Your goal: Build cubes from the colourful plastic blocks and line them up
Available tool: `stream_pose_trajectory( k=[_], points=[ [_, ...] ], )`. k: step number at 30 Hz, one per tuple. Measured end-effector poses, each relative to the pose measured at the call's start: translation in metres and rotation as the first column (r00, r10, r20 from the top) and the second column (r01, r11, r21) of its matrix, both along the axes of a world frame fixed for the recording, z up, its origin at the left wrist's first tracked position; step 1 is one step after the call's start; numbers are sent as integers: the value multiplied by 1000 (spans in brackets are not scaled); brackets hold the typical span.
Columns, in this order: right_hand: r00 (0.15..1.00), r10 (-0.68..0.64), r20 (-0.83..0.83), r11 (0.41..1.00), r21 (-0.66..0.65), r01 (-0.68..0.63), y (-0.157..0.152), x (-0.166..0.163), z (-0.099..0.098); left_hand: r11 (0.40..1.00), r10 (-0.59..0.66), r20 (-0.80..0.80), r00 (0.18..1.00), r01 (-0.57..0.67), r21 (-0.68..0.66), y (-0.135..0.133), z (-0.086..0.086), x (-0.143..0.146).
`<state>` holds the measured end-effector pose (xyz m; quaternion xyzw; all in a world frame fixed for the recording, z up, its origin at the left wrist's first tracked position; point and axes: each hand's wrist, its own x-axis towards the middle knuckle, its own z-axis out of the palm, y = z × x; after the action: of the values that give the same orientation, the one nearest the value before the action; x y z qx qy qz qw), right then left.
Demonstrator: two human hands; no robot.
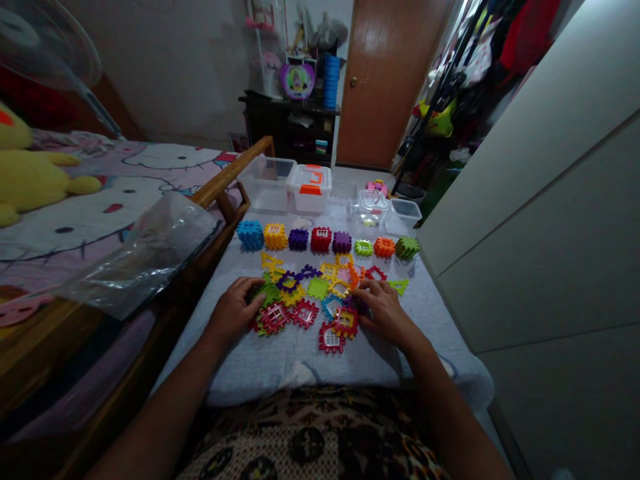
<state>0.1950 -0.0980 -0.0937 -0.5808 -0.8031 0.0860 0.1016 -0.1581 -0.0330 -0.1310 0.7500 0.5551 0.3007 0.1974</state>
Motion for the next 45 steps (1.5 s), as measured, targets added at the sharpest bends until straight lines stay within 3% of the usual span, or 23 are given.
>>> stream_pose_trajectory(
  k=[7, 13, 18, 23, 31, 45],
  points=[
    [1000, -19, 24, 1000, -9, 19, 8, -5, -2, 1000, 0, 6, 1000, 0, 12, 0, 0, 0],
    [999, -26, -46, 994, 109, 31, 10, 9, 3, 1000, -2, 1, 1000, 2, 7, 0, -1, 0],
    [964, -216, -153, 953, 183, 242, 6, 47, 10, 1000, -4, -9, 1000, 5, 26, 1, -3, -1],
    [914, -396, -84, 897, 178, 405, 2, 58, 7, 1000, 5, -11, 1000, -5, 12, 1, -2, -1],
    [918, -395, 37, 915, 106, 390, 2, 44, -6, 1000, 3, -18, 1000, -3, 11, 0, -1, -1],
    [929, -370, -12, 920, 132, 368, 7, 49, -13, 1000, 8, 1, 1000, -8, 2, -1, 1, 0]
  ],
)
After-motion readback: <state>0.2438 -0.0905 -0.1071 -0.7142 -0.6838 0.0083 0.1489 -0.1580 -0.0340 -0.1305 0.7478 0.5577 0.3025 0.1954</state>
